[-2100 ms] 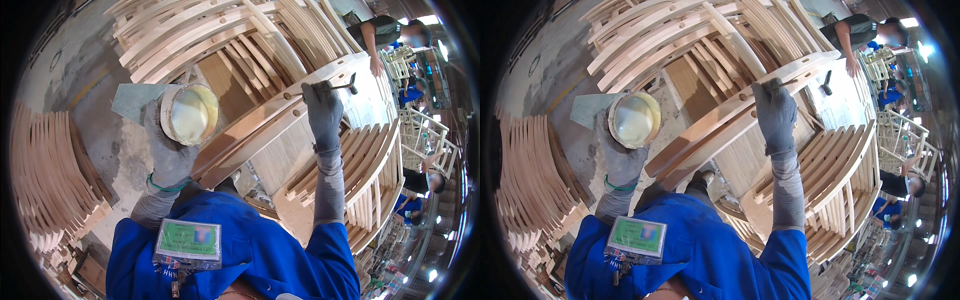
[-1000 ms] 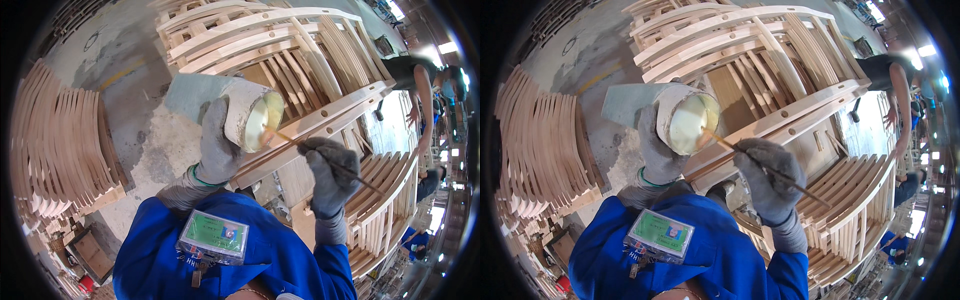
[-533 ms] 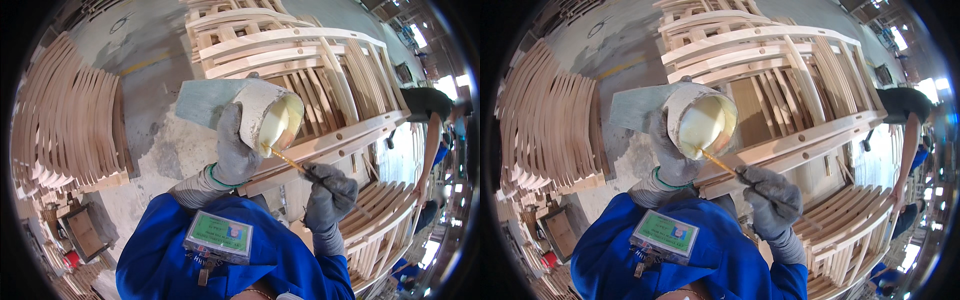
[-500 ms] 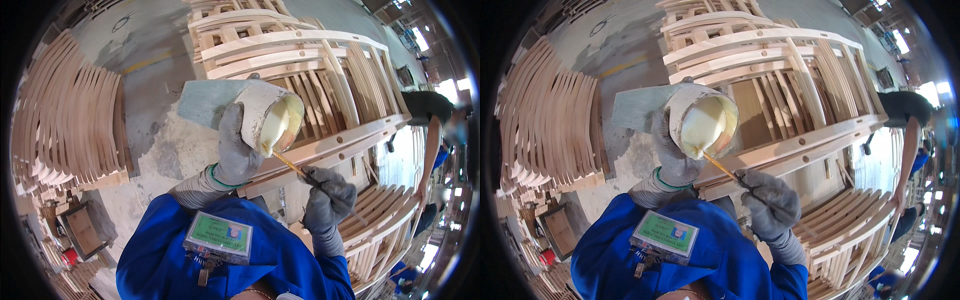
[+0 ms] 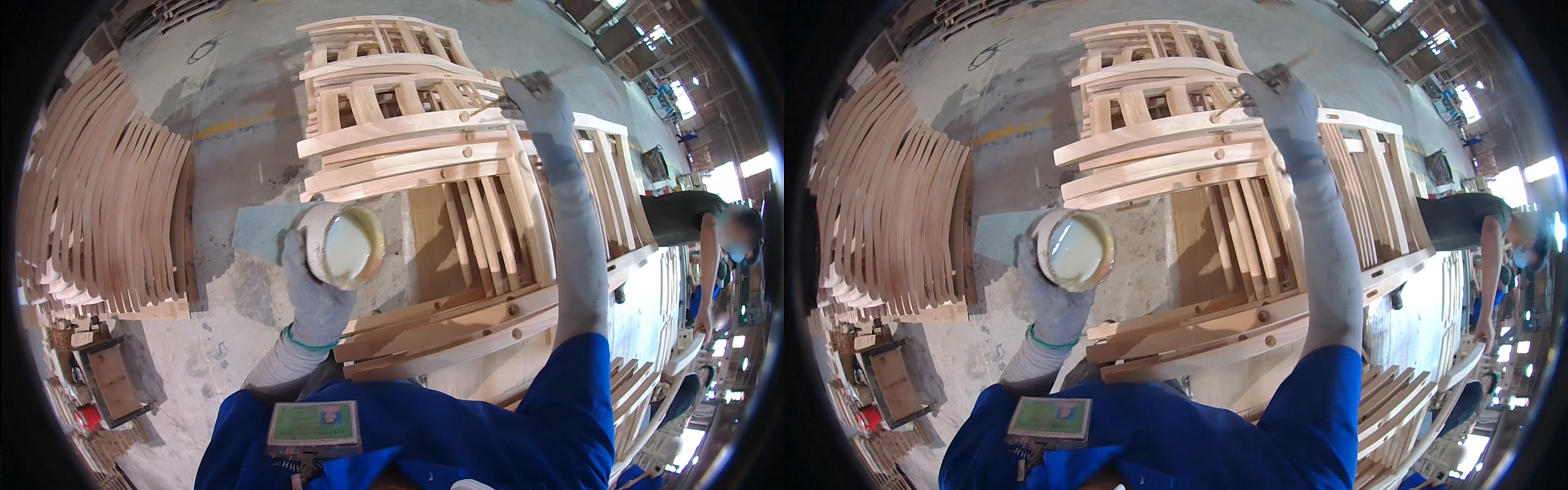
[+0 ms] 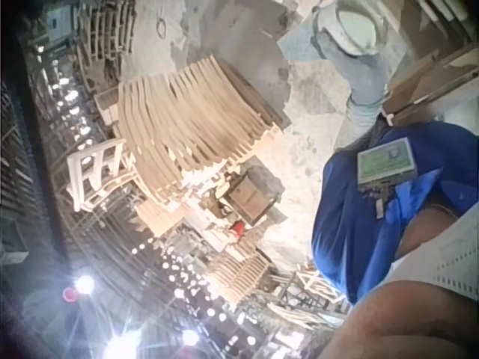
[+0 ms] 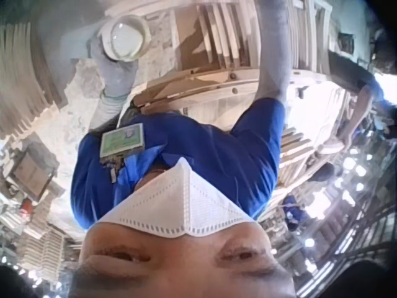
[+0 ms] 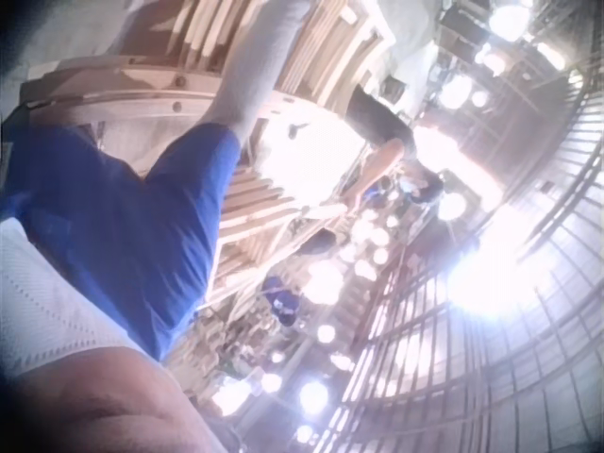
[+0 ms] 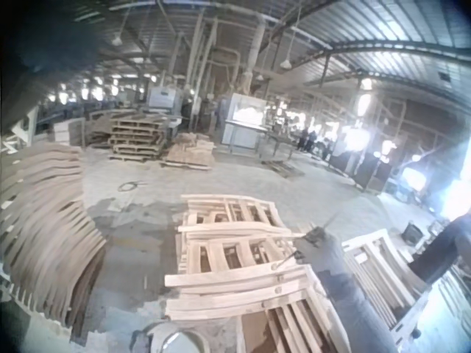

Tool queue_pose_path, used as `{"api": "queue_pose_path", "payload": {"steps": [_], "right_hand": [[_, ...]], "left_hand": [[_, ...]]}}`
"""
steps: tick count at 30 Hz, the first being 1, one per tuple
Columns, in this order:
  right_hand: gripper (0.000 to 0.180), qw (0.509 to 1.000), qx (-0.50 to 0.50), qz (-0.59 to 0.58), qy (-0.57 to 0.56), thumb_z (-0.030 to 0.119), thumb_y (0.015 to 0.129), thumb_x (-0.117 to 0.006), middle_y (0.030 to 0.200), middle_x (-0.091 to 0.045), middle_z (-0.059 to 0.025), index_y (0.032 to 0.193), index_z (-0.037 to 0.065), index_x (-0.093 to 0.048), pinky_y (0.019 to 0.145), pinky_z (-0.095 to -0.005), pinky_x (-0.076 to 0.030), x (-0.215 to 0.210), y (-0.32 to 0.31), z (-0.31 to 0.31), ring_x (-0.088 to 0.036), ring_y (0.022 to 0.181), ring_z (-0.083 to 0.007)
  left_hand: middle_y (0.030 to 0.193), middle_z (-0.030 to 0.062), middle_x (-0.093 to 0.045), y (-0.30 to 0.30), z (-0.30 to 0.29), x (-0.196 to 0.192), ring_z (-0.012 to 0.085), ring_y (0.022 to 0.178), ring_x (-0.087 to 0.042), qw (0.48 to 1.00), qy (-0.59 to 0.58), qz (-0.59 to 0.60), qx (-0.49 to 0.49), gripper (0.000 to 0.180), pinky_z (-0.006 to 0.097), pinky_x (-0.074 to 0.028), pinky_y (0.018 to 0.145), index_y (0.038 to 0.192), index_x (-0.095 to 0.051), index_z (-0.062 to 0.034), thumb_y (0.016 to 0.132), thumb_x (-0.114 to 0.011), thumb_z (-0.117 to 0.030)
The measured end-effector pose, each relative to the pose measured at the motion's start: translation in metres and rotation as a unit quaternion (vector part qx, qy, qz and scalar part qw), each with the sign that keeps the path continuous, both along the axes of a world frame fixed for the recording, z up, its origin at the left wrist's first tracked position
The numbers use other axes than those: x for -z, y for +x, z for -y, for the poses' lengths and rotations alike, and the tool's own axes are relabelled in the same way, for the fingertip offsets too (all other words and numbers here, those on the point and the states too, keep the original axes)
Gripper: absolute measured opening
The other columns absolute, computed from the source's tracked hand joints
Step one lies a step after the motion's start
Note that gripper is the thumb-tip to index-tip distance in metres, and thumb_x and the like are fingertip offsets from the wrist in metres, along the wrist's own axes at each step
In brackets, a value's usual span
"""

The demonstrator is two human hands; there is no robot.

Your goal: The person applies a liquid finish to wooden chair frames using a brush and container. They dip the brush into the container and coat the chair surfaces, then reposition the chair to access different sides before continuing to apply the finish.

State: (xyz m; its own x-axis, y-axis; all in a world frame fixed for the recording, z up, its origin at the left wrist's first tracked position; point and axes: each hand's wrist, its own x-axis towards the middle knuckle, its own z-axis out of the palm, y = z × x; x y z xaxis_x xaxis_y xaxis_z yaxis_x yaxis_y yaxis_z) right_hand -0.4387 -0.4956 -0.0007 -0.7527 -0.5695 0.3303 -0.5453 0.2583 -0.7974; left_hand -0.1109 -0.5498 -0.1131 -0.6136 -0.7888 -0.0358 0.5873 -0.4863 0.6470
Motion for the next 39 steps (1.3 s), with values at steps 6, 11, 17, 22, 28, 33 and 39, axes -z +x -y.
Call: {"api": "queue_pose_path", "payload": {"steps": [6,11,17,22,28,33,39], "right_hand": [[0.033,0.984,-0.052,-0.035,0.168,0.033,0.073,-0.065,0.065,-0.063,-0.0098,0.081,0.001,-0.062,0.061,-0.0291,-0.048,0.021,-0.026,0.054,-0.062,0.062,-0.0176],[0.03,0.967,-0.087,-0.118,0.209,0.032,0.075,-0.063,0.067,-0.063,-0.0088,0.083,0.003,-0.062,0.064,-0.0298,-0.047,0.024,-0.036,0.061,-0.061,0.065,-0.0178],[0.027,0.941,-0.129,-0.207,0.236,0.028,0.078,-0.062,0.067,-0.061,-0.0062,0.084,0.002,-0.061,0.059,-0.0269,-0.045,0.025,-0.034,0.063,-0.057,0.06,-0.0128],[0.032,0.964,-0.111,-0.131,0.203,0.032,0.075,-0.061,0.07,-0.062,-0.0155,0.085,0.002,-0.062,0.065,-0.0355,-0.048,0.024,-0.033,0.067,-0.062,0.068,-0.0297],[0.028,0.959,-0.096,-0.121,0.236,0.03,0.074,-0.061,0.064,-0.061,-0.0141,0.078,0.002,-0.062,0.063,-0.0368,-0.047,0.018,-0.025,0.064,-0.062,0.066,-0.0291],[0.028,0.953,-0.1,-0.183,0.218,0.029,0.074,-0.063,0.062,-0.061,-0.0106,0.078,0.001,-0.061,0.057,-0.0321,-0.046,0.02,-0.038,0.062,-0.06,0.058,-0.0207],[0.028,0.975,-0.079,-0.086,0.189,0.028,0.074,-0.065,0.064,-0.062,-0.01,0.077,0.001,-0.062,0.056,-0.0304,-0.047,0.021,-0.023,0.067,-0.061,0.056,-0.0178]], "left_hand": [[0.13,0.0107,-0.033,0.014,0.012,0.01,0.0206,0.118,-0.04,0.94,-0.239,0.236,-0.065,0.083,0.035,-0.04,0.098,0.137,-0.011,-0.0093,0.074,-0.065,0.002],[0.131,0.0091,-0.033,0.012,0.01,0.012,0.0213,0.119,-0.039,0.969,-0.172,0.168,-0.054,0.076,0.035,-0.04,0.098,0.137,-0.012,-0.0112,0.08,-0.061,-0.002],[0.132,0.0078,-0.034,0.012,0.014,0.013,0.0223,0.119,-0.04,0.976,0.185,-0.111,-0.02,0.062,0.036,-0.04,0.099,0.137,-0.015,-0.0125,0.087,-0.053,-0.01],[0.129,0.0071,-0.04,0.011,0.004,0.013,0.0218,0.118,-0.042,0.871,-0.357,0.307,-0.138,0.045,0.036,-0.041,0.096,0.132,-0.028,-0.0115,0.095,-0.037,-0.035],[0.127,0.0071,-0.042,0.015,0.012,0.01,0.0203,0.116,-0.044,0.996,0.014,0.05,-0.07,0.045,0.036,-0.042,0.095,0.13,-0.032,-0.0115,0.095,-0.032,-0.041],[0.123,0.0064,-0.047,0.016,0.009,0.017,0.0194,0.114,-0.046,0.983,-0.06,0.141,-0.096,0.045,0.035,-0.042,0.094,0.127,-0.038,-0.0123,0.095,-0.032,-0.044],[0.122,0.0062,-0.049,0.013,0.011,0.002,0.0205,0.114,-0.047,0.985,0.149,-0.027,-0.083,0.046,0.037,-0.04,0.096,0.124,-0.043,-0.012,0.095,-0.031,-0.045]]}}
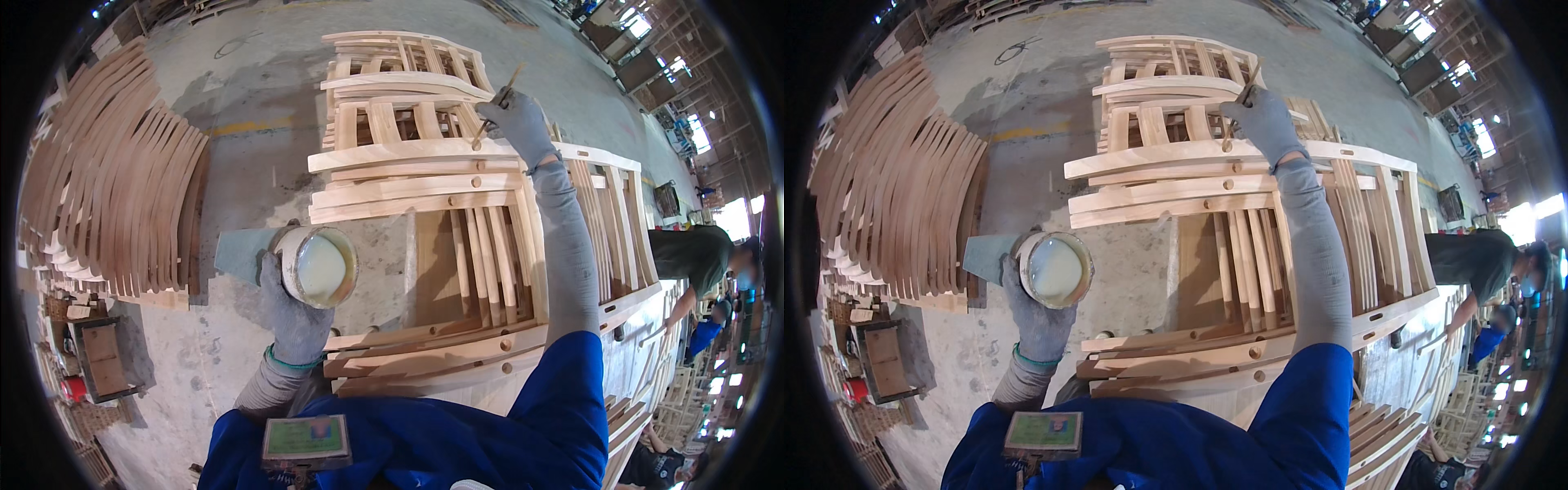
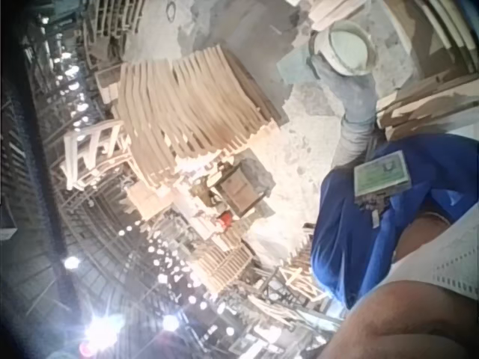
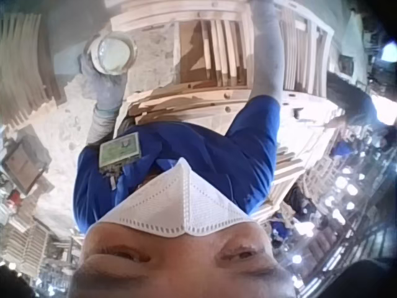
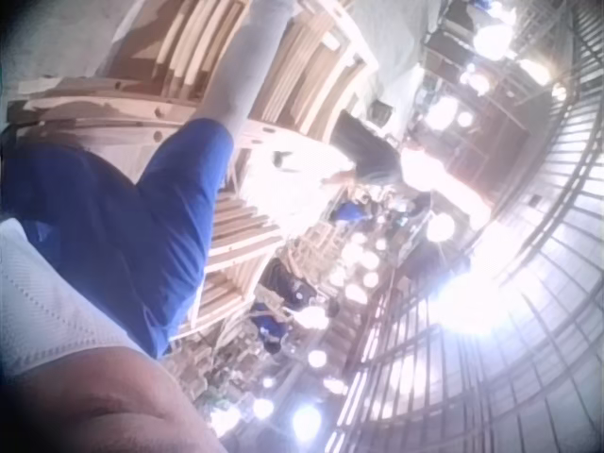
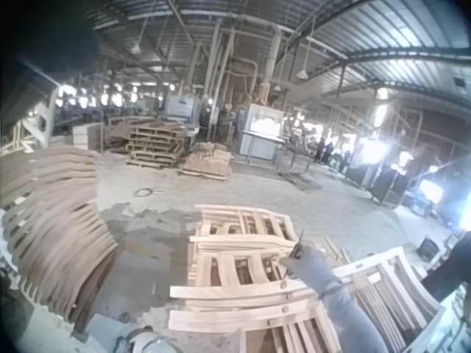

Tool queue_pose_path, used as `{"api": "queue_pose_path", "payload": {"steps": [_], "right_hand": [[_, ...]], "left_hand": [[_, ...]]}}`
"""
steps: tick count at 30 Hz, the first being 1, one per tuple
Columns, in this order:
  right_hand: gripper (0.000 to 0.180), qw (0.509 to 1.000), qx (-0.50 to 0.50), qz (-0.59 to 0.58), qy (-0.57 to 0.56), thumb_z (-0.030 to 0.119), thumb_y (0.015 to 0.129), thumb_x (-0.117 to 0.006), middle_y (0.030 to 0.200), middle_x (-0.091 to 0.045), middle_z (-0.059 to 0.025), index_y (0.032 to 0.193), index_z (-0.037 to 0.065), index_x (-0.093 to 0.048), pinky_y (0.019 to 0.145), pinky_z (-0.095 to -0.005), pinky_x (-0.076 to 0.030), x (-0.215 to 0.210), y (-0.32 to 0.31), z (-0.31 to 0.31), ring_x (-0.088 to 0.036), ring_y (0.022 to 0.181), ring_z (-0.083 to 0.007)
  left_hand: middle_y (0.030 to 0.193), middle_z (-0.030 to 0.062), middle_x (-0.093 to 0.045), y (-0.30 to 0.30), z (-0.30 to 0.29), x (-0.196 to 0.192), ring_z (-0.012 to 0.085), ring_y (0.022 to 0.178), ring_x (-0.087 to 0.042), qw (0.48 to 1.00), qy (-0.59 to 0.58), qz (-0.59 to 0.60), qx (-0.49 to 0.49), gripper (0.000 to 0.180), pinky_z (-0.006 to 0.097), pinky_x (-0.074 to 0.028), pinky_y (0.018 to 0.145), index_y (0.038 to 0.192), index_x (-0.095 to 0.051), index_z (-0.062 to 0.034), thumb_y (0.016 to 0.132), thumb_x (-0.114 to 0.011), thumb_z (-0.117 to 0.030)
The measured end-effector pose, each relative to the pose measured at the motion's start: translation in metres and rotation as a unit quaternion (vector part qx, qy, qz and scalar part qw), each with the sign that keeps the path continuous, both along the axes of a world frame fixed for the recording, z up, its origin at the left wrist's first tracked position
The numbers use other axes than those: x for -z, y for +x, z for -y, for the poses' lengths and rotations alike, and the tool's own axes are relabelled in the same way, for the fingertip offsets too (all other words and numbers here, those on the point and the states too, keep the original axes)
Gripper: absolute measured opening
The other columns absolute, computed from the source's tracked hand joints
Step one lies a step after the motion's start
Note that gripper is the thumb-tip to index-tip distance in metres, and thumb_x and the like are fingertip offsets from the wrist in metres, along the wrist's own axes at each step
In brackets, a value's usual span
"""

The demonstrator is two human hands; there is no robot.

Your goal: The person applies a liquid finish to wooden chair frames using a brush and container. They dip the brush into the container and coat the chair surfaces, then reposition the chair to access different sides before continuing to apply the finish.

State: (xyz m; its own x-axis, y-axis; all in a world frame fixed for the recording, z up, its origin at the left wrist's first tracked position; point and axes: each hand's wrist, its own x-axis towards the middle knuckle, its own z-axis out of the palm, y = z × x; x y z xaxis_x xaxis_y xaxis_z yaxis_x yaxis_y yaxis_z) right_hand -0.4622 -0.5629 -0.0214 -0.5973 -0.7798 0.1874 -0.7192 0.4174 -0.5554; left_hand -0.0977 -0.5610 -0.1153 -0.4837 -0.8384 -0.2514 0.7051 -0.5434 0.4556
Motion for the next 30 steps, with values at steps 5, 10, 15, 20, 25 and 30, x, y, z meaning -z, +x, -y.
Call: {"api": "queue_pose_path", "payload": {"steps": [5,10,15,20,25,30], "right_hand": [[0.029,0.994,-0.028,-0.08,-0.065,0.027,0.073,-0.065,0.069,-0.063,-0.0108,0.083,0.0,-0.062,0.061,-0.0303,-0.049,-0.006,-0.008,-0.043,-0.062,0.061,-0.0215],[0.011,0.94,-0.116,0.235,-0.216,0.006,0.079,-0.061,0.081,-0.064,-0.0116,0.084,-0.003,-0.061,0.068,-0.0267,-0.054,-0.047,0.123,-0.089,-0.064,0.073,-0.0184],[0.027,0.898,-0.104,0.324,-0.28,0.001,0.07,-0.073,0.089,-0.065,-0.014,0.092,-0.003,-0.059,0.066,-0.027,-0.054,-0.04,0.226,-0.147,-0.065,0.08,-0.0188],[0.034,0.955,-0.213,0.027,-0.206,-0.001,0.071,-0.07,0.095,-0.065,-0.0149,0.103,-0.005,-0.057,0.07,-0.029,-0.053,-0.016,0.245,-0.169,-0.064,0.085,-0.02],[0.021,0.931,-0.29,0.071,-0.212,-0.004,0.071,-0.068,0.093,-0.061,-0.0187,0.09,0.0,-0.058,0.073,-0.0378,-0.055,-0.016,0.278,-0.202,-0.062,0.088,-0.0292],[0.015,0.927,-0.164,0.184,-0.283,-0.006,0.075,-0.06,0.09,-0.058,-0.0202,0.082,0.0,-0.049,0.075,-0.0452,-0.054,-0.004,0.281,-0.205,-0.062,0.088,-0.0341]], "left_hand": [[0.122,0.0068,-0.049,-0.006,-0.002,-0.014,0.0208,0.115,-0.047,0.995,-0.09,0.029,0.024,0.045,0.039,-0.04,0.097,0.123,-0.044,-0.0111,0.095,-0.03,-0.043],[0.123,0.0077,-0.049,-0.002,0.001,-0.028,0.0204,0.116,-0.046,0.993,-0.098,-0.031,0.049,0.045,0.039,-0.042,0.095,0.122,-0.044,-0.0093,0.096,-0.028,-0.041],[0.128,0.0087,-0.042,-0.006,-0.013,-0.039,0.0194,0.115,-0.046,0.97,-0.207,-0.104,0.072,0.037,0.035,-0.042,0.095,0.127,-0.035,-0.0069,0.095,-0.039,-0.024],[0.129,0.0098,-0.04,-0.002,-0.023,-0.045,0.0207,0.114,-0.046,0.971,-0.12,-0.183,0.097,0.043,0.035,-0.04,0.095,0.129,-0.032,-0.0043,0.091,-0.048,-0.014],[0.129,0.0107,-0.041,0.0,-0.026,-0.027,0.0238,0.115,-0.045,0.98,-0.155,-0.125,0.026,0.045,0.036,-0.039,0.096,0.13,-0.032,-0.0038,0.091,-0.047,-0.023],[0.127,0.0084,-0.043,0.0,-0.028,-0.035,0.0233,0.114,-0.045,0.942,-0.131,-0.258,0.167,0.051,0.038,-0.036,0.098,0.129,-0.036,-0.0097,0.092,-0.035,-0.045]]}}
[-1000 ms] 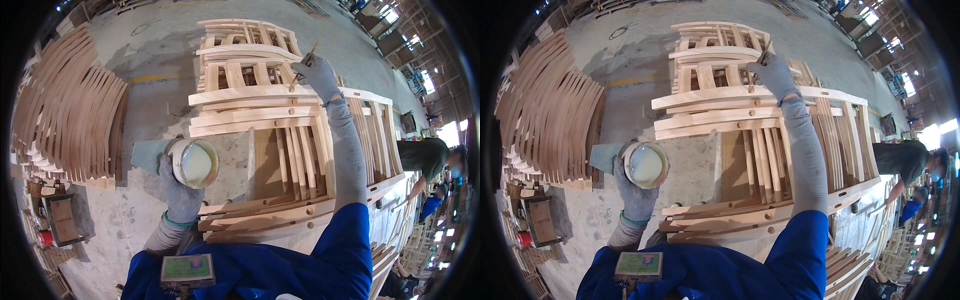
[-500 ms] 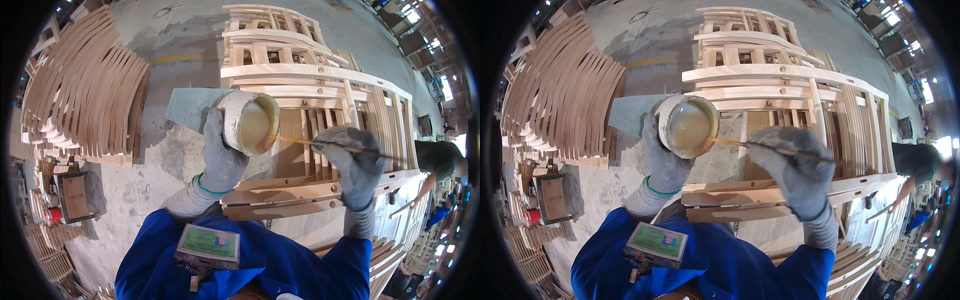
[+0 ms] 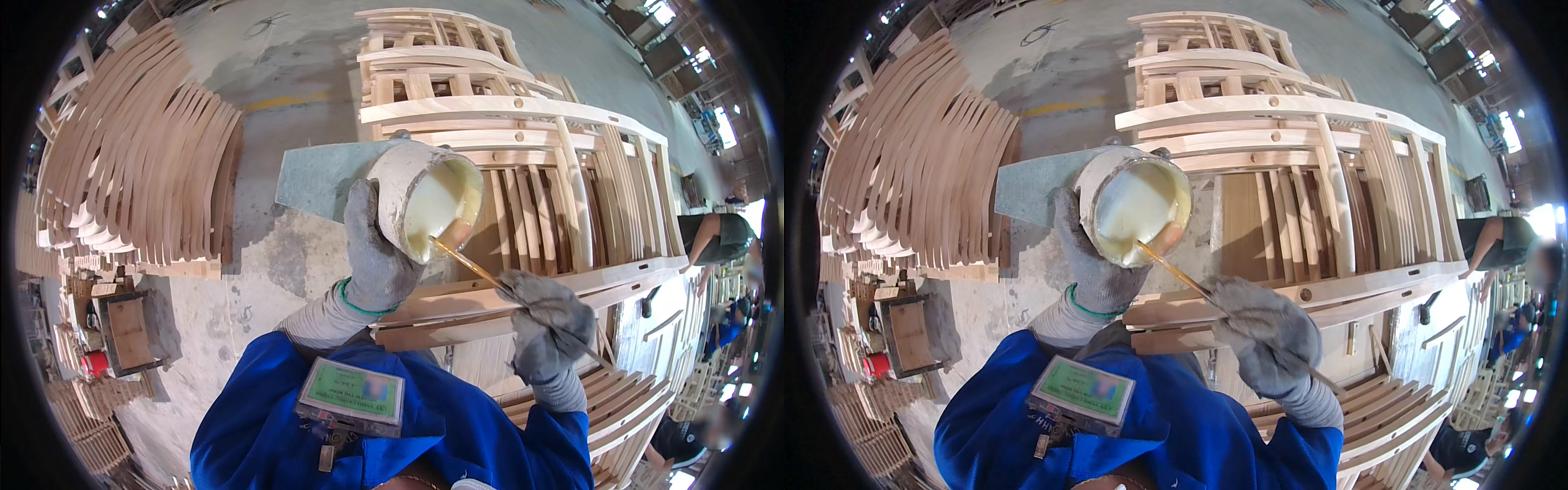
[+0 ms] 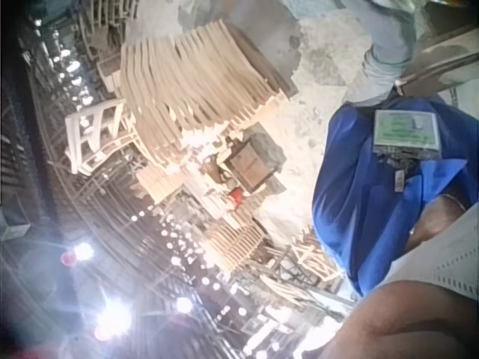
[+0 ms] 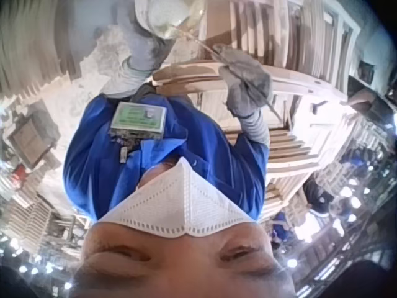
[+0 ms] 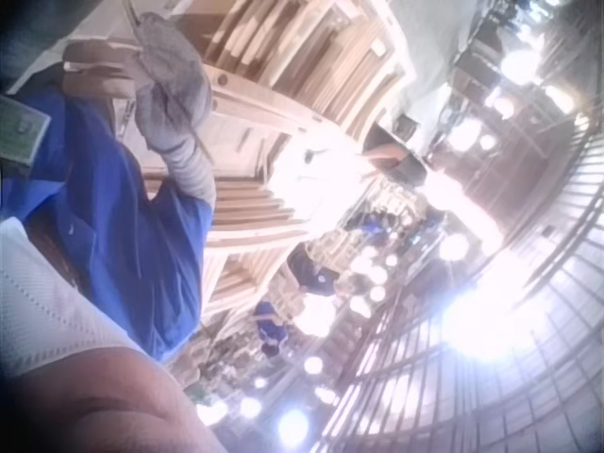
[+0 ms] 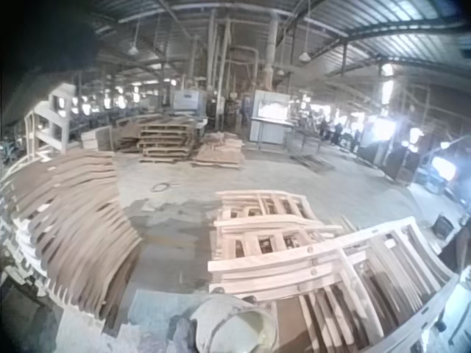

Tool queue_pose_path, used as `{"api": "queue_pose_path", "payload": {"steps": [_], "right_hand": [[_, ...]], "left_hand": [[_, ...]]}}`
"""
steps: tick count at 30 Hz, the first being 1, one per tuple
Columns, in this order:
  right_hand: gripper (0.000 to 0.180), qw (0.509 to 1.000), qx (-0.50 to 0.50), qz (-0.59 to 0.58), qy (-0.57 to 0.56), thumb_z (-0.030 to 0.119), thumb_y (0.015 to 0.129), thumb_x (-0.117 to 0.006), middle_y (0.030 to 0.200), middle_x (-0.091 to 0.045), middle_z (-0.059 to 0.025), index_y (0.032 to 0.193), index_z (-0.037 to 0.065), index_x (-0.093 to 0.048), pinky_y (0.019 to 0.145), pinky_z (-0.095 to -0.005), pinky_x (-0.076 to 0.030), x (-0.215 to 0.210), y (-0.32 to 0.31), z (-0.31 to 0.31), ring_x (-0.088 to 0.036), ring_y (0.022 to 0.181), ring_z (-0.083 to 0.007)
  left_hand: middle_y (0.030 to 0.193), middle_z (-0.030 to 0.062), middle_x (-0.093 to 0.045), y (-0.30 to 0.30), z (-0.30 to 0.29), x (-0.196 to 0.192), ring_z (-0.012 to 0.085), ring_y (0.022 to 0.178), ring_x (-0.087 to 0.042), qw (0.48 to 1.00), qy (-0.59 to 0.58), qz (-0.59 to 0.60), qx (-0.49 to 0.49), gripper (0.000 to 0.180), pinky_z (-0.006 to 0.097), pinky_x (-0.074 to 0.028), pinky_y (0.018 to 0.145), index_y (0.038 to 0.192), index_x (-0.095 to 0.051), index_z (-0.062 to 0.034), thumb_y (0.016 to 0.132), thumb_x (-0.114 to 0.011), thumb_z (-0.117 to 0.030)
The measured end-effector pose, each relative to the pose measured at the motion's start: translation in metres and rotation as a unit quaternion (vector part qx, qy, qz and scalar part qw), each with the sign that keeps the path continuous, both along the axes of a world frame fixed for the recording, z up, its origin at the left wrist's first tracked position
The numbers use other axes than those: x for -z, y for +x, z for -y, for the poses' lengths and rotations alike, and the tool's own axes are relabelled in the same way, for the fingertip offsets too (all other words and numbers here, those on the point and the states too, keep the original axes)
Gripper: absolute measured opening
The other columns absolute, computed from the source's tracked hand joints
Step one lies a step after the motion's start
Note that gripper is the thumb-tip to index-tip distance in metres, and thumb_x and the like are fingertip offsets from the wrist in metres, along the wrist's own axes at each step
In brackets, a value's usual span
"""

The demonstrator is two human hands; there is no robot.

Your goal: The person applies a liquid finish to wooden chair frames using a brush and container. They dip the brush into the container and coat the chair surfaces, then reposition the chair to access different sides before continuing to apply the finish.

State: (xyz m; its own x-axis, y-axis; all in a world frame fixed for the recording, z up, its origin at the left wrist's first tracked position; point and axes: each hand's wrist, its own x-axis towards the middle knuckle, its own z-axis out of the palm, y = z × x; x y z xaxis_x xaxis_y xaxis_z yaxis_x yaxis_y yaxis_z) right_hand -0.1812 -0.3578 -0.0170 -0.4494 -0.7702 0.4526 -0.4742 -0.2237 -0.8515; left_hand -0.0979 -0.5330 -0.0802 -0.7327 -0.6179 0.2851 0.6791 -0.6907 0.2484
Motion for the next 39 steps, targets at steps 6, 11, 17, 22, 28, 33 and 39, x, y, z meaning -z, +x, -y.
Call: {"api": "queue_pose_path", "payload": {"steps": [6,11,17,22,28,33,39], "right_hand": [[0.02,0.999,-0.025,-0.021,-0.043,0.004,0.069,-0.073,0.094,-0.062,-0.0204,0.082,-0.002,-0.059,0.07,-0.0322,-0.054,0.004,-0.006,0.002,-0.064,0.085,-0.0264],[0.021,0.996,0.003,0.083,-0.019,0.004,0.071,-0.07,0.099,-0.063,-0.0187,0.088,-0.003,-0.061,0.071,-0.0309,-0.053,-0.001,-0.019,0.001,-0.064,0.083,-0.0235],[0.016,0.976,0.06,0.201,-0.056,0.005,0.077,-0.061,0.09,-0.063,-0.0173,0.09,-0.004,-0.056,0.077,-0.0353,-0.053,-0.035,-0.132,0.024,-0.063,0.085,-0.0235],[0.025,0.963,0.27,0.012,0.009,0.018,0.083,-0.059,0.08,-0.062,-0.0111,0.093,-0.006,-0.057,0.064,-0.0241,-0.053,-0.075,-0.312,0.017,-0.062,0.071,-0.0157],[0.028,0.955,0.263,0.042,0.129,0.02,0.081,-0.062,0.078,-0.061,-0.0103,0.091,-0.005,-0.059,0.059,-0.0231,-0.052,-0.056,-0.425,0.024,-0.062,0.067,-0.0141],[0.026,0.965,0.215,0.098,0.114,0.019,0.083,-0.062,0.082,-0.06,-0.0098,0.093,-0.005,-0.057,0.063,-0.0242,-0.053,-0.028,-0.45,0.038,-0.061,0.07,-0.0143],[0.023,0.948,0.28,-0.089,0.125,0.017,0.077,-0.067,0.074,-0.063,-0.0098,0.089,-0.001,-0.06,0.06,-0.0267,-0.05,-0.012,-0.472,0.028,-0.061,0.066,-0.0138]], "left_hand": [[0.126,0.0064,-0.044,-0.004,-0.002,0.001,0.0218,0.115,-0.044,0.976,-0.173,0.117,-0.065,0.051,0.039,-0.037,0.098,0.129,-0.038,-0.013,0.093,-0.032,-0.049],[0.128,0.0053,-0.041,-0.026,-0.008,0.009,0.0207,0.116,-0.043,0.979,-0.116,0.114,-0.122,0.044,0.038,-0.039,0.097,0.129,-0.036,-0.0136,0.093,-0.04,-0.038],[0.129,0.0098,-0.039,-0.031,-0.002,0.022,0.0248,0.118,-0.042,0.936,-0.116,0.272,-0.189,0.043,0.043,-0.04,0.096,0.129,-0.036,-0.0139,0.092,-0.044,-0.034],[0.13,0.012,-0.039,-0.034,0.007,0.031,0.0293,0.118,-0.042,0.902,-0.165,0.332,-0.221,0.045,0.048,-0.041,0.095,0.13,-0.034,-0.0149,0.092,-0.041,-0.038],[0.13,0.0129,-0.04,-0.022,0.013,0.035,0.0299,0.122,-0.039,0.828,-0.218,0.436,-0.276,0.05,0.048,-0.038,0.096,0.13,-0.035,-0.0159,0.092,-0.036,-0.047],[0.13,0.0089,-0.041,-0.019,0.019,0.035,0.0298,0.121,-0.04,0.875,-0.131,0.395,-0.248,0.048,0.047,-0.038,0.096,0.129,-0.037,-0.0162,0.092,-0.037,-0.047],[0.129,0.0086,-0.041,-0.029,0.022,0.026,0.0297,0.118,-0.042,0.958,0.035,0.25,-0.138,0.047,0.048,-0.04,0.094,0.128,-0.038,-0.0151,0.092,-0.039,-0.044]]}}
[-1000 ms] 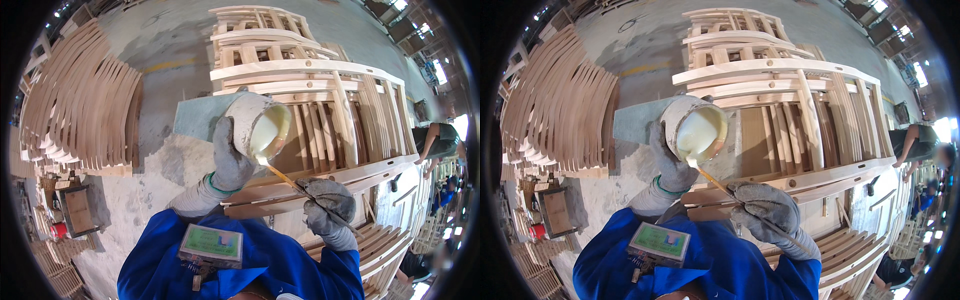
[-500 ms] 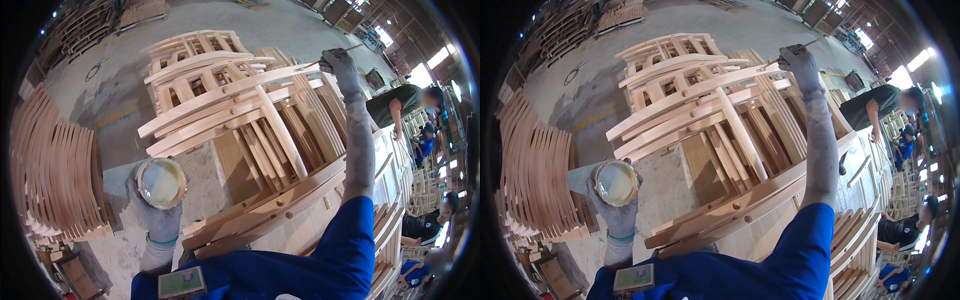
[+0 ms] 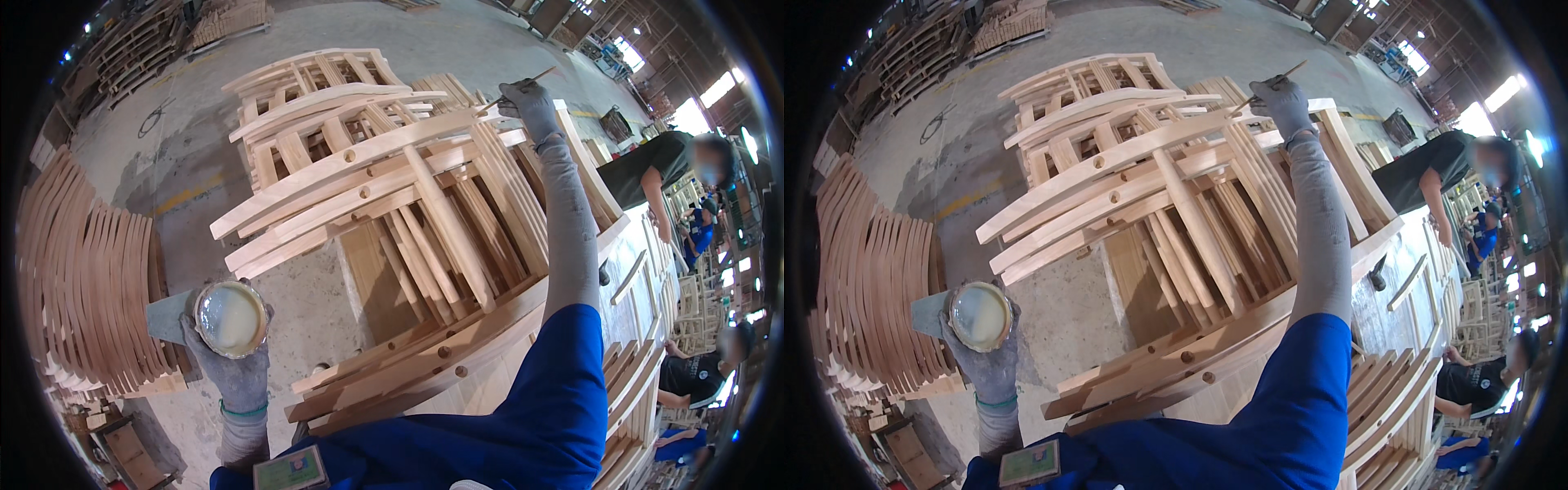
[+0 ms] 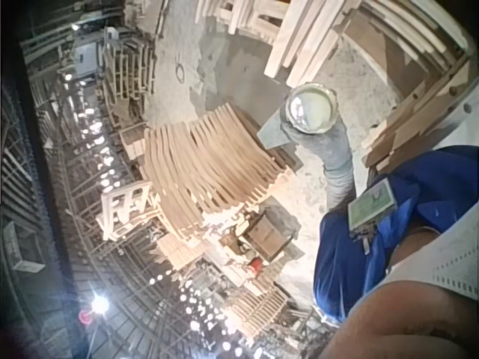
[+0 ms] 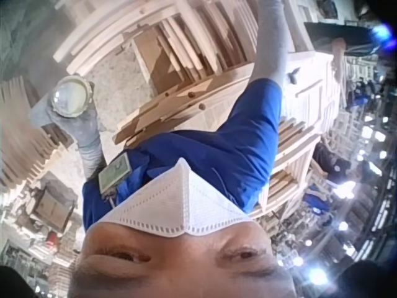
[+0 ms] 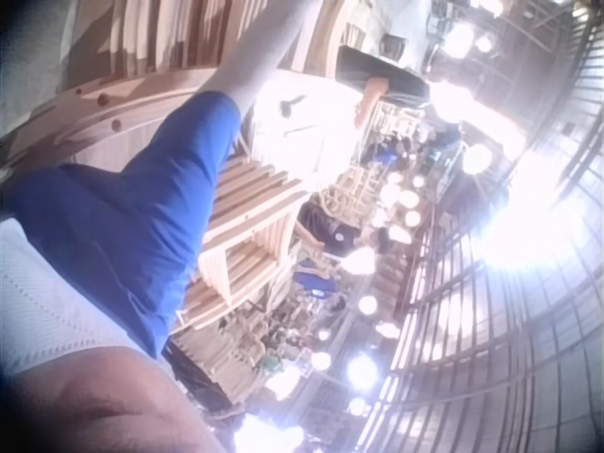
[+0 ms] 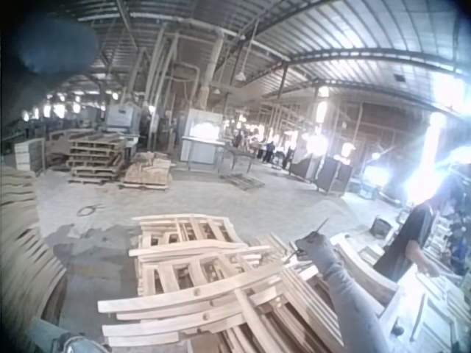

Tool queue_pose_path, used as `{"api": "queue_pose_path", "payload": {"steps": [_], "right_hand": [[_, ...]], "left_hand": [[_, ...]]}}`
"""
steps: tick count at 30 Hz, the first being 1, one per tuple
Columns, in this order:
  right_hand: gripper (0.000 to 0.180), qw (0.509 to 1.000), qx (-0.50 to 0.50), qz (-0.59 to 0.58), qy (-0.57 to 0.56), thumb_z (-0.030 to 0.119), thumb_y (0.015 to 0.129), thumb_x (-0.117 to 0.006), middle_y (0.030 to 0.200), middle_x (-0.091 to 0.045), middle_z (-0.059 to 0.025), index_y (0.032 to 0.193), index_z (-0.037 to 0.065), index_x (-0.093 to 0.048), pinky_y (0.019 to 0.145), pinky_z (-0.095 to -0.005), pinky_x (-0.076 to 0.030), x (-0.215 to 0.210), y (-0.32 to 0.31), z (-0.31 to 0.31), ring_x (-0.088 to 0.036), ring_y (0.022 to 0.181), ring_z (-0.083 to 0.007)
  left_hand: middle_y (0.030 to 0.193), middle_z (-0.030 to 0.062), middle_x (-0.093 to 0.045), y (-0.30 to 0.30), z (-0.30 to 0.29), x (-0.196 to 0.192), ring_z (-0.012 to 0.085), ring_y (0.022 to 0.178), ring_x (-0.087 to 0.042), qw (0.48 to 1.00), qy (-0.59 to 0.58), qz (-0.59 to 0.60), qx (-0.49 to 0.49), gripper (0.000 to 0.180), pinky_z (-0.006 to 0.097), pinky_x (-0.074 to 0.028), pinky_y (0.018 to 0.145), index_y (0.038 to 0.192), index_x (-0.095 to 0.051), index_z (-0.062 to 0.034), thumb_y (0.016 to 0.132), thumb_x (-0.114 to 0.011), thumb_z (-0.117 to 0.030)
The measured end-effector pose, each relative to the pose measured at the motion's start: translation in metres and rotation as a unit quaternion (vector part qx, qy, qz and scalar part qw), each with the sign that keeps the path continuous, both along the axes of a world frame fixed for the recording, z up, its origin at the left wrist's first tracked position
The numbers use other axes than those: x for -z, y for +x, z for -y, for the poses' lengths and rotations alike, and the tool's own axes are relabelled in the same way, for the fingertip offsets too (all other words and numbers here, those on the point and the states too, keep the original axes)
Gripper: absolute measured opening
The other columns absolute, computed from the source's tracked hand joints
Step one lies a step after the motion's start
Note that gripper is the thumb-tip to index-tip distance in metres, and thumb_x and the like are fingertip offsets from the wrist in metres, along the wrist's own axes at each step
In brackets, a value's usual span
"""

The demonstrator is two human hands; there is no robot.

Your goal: The person applies a liquid finish to wooden chair frames using a brush and container. They dip the brush into the container and coat the chair surfaces, then reposition the chair to access different sides before continuing to apply the finish.

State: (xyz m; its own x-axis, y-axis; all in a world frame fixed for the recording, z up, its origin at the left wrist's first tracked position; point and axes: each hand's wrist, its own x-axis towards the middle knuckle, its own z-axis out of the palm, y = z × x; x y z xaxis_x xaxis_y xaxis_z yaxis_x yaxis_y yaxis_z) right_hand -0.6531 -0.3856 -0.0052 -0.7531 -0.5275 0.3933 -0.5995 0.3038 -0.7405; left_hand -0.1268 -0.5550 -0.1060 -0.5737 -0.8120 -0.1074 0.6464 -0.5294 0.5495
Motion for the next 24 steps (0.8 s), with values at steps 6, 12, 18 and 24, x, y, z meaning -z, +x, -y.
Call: {"api": "queue_pose_path", "payload": {"steps": [6,12,18,24], "right_hand": [[0.017,0.998,0.001,0.056,0.014,0.017,0.076,-0.068,0.067,-0.06,-0.0045,0.082,0.002,-0.062,0.062,-0.0244,-0.047,-0.007,0.033,0.006,-0.058,0.065,-0.0104],[0.019,0.999,-0.005,-0.02,0.035,0.02,0.076,-0.068,0.067,-0.061,-0.0039,0.08,0.002,-0.062,0.059,-0.0235,-0.045,-0.008,0.026,-0.002,-0.057,0.064,-0.0098],[0.02,1.0,-0.005,0.022,0.016,0.021,0.075,-0.067,0.069,-0.063,-0.0045,0.079,0.002,-0.062,0.058,-0.0235,-0.044,-0.001,0.041,0.016,-0.057,0.062,-0.0095],[0.016,0.999,0.004,0.024,-0.028,0.019,0.075,-0.066,0.066,-0.06,-0.0022,0.078,0.003,-0.062,0.058,-0.0228,-0.043,-0.002,0.025,-0.006,-0.054,0.061,-0.0089]], "left_hand": [[0.131,0.0083,-0.037,0.002,-0.005,0.011,0.0274,0.116,-0.043,0.972,-0.168,0.139,-0.085,0.048,0.046,-0.045,0.092,0.131,-0.031,-0.0124,0.089,-0.052,-0.025],[0.127,0.0097,-0.042,-0.003,-0.011,0.012,0.0277,0.114,-0.045,0.92,-0.278,0.25,-0.119,0.046,0.047,-0.044,0.092,0.129,-0.035,-0.0132,0.09,-0.048,-0.032],[0.129,0.0092,-0.041,0.007,-0.007,0.021,0.0291,0.115,-0.045,0.907,-0.246,0.314,-0.131,0.047,0.049,-0.041,0.093,0.128,-0.038,-0.0143,0.092,-0.037,-0.045],[0.13,0.0136,-0.038,0.013,-0.001,0.017,0.0273,0.115,-0.045,0.845,-0.41,0.322,-0.118,0.06,0.045,-0.047,0.09,0.132,-0.028,-0.0131,0.081,-0.06,-0.012]]}}
